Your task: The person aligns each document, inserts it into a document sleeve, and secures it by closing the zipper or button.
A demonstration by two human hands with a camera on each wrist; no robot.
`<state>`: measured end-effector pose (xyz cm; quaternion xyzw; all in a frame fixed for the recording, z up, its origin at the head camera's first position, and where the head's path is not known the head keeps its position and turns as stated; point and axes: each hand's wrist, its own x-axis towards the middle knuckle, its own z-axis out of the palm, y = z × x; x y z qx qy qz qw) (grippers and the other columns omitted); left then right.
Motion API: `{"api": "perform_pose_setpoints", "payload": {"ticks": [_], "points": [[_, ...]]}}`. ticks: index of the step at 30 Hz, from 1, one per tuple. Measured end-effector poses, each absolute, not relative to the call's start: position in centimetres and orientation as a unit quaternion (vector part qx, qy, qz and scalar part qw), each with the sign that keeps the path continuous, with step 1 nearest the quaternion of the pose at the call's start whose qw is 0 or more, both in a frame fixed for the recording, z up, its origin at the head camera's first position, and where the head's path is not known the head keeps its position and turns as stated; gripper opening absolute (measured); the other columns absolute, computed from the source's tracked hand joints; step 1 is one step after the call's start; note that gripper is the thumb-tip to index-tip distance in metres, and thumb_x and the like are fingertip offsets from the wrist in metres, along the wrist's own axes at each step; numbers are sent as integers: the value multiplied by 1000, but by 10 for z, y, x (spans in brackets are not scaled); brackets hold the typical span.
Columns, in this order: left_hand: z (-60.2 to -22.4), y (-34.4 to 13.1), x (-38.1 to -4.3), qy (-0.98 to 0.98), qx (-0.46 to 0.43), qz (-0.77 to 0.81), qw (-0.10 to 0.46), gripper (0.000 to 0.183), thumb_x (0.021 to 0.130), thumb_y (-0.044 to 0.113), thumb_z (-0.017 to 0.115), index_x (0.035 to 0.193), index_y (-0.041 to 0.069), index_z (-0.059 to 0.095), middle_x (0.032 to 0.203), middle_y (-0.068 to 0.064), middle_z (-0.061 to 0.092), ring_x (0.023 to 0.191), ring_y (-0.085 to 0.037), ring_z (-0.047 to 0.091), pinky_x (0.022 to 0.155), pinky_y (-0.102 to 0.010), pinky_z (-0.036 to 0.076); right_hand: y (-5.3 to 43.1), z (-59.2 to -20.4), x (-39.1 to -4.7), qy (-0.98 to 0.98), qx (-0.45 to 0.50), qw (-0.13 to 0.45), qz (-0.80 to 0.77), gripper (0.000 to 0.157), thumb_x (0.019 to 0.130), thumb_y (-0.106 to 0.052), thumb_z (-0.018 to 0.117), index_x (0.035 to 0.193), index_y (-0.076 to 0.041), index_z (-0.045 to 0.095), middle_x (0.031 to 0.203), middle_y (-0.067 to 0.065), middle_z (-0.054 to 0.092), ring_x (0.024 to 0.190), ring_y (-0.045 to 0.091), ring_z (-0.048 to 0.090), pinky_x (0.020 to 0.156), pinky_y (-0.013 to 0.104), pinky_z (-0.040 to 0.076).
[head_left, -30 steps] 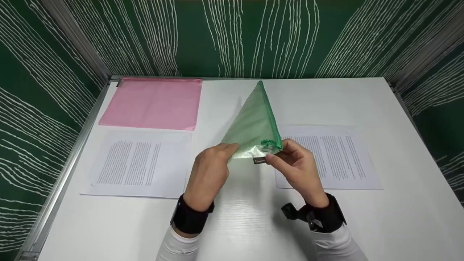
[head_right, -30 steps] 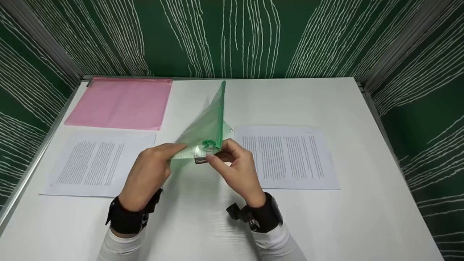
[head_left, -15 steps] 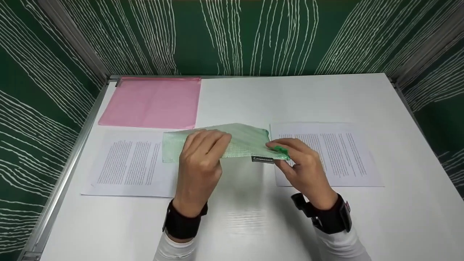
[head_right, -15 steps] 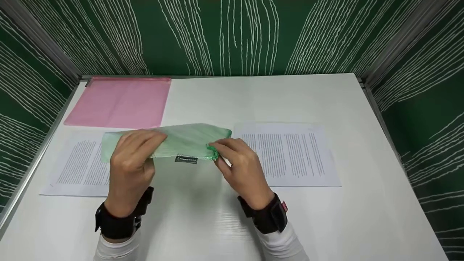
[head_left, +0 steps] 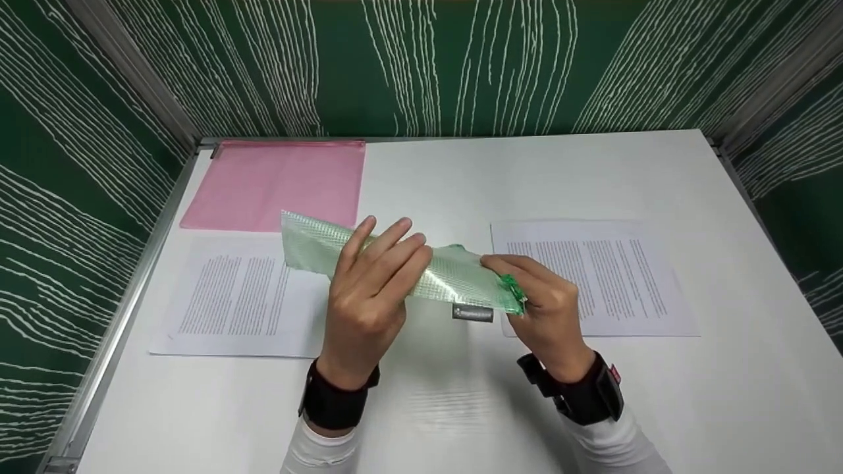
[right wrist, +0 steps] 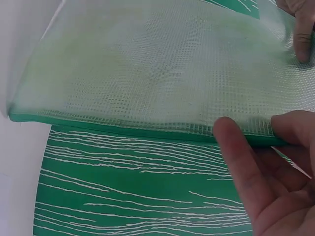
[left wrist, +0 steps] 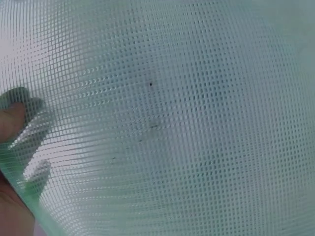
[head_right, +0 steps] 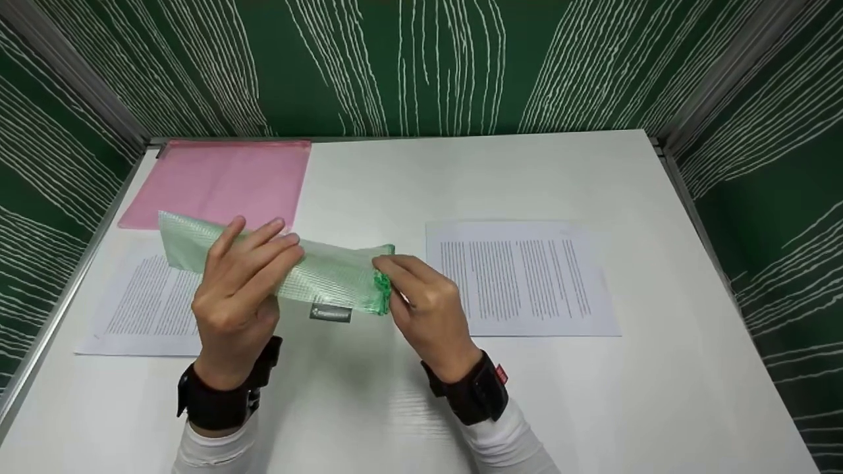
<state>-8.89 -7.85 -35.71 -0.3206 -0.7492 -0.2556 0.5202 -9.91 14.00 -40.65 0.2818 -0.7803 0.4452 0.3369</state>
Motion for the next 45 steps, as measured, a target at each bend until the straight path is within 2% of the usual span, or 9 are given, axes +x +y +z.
{"api": "perform_pose_setpoints", "payload": {"ticks": [3,8,14,21,26,32,35,39,45], "points": [[-359,-79,-90,-774,-312,-257,488,31,89,-20,58,102,2,76,102,-10,75,110,-28,70,109,-49,44,142,-408,-100,-796,289,314,429,11,91,-2,77,102,0,78,96,12,76,85,30,75,87,18,54],[-363,-80,-89,-815,-314,-269,406,28,90,-17,58,104,1,75,104,-10,74,111,-27,69,111,-46,43,147,-411,-101,-812,310,287,403,23,78,14,77,97,1,78,90,9,75,78,23,74,70,26,59],[-365,-75,-86,-822,-345,-293,346,12,95,-1,69,105,1,75,105,-7,72,104,-22,68,106,-37,46,147,-414,-102,-825,299,260,404,24,75,15,76,94,1,79,80,6,74,67,12,64,56,22,50],[-364,-59,-79,-808,-373,-305,340,13,94,10,74,105,4,76,104,-4,72,100,-18,68,97,-29,50,143,-419,-102,-834,275,247,411,18,79,14,74,87,-1,78,71,3,68,59,8,55,53,21,46],[-364,-47,-75,-806,-387,-307,328,9,95,9,73,102,6,77,101,-2,72,95,-16,69,92,-27,51,140,-419,-100,-844,290,226,392,12,86,4,78,79,-5,72,69,2,65,60,10,61,55,25,50],[-368,-46,-77,-803,-392,-317,318,6,95,5,71,89,6,72,87,0,69,81,-15,66,82,-26,52,148,-410,-99,-826,331,133,436,17,87,10,73,91,-7,74,86,-1,73,74,11,69,63,23,57],[-371,-47,-81,-803,-395,-315,316,8,94,9,72,87,5,70,84,-1,67,79,-15,65,79,-26,52,154,-403,-96,-805,345,110,469,30,86,11,73,113,-3,73,105,4,75,78,13,71,66,25,59],[-375,-47,-84,-803,-403,-307,314,9,94,11,71,87,5,70,85,-1,67,78,-15,64,79,-27,52,159,-393,-92,-774,372,98,503,52,87,9,73,138,1,61,129,12,67,81,16,72,67,26,59],[-376,-48,-85,-799,-403,-321,310,9,95,12,70,90,5,72,85,-2,67,80,-15,64,80,-27,52,158,-391,-90,-738,395,125,533,34,88,13,71,119,1,71,103,8,74,80,18,72,70,25,59]]}}
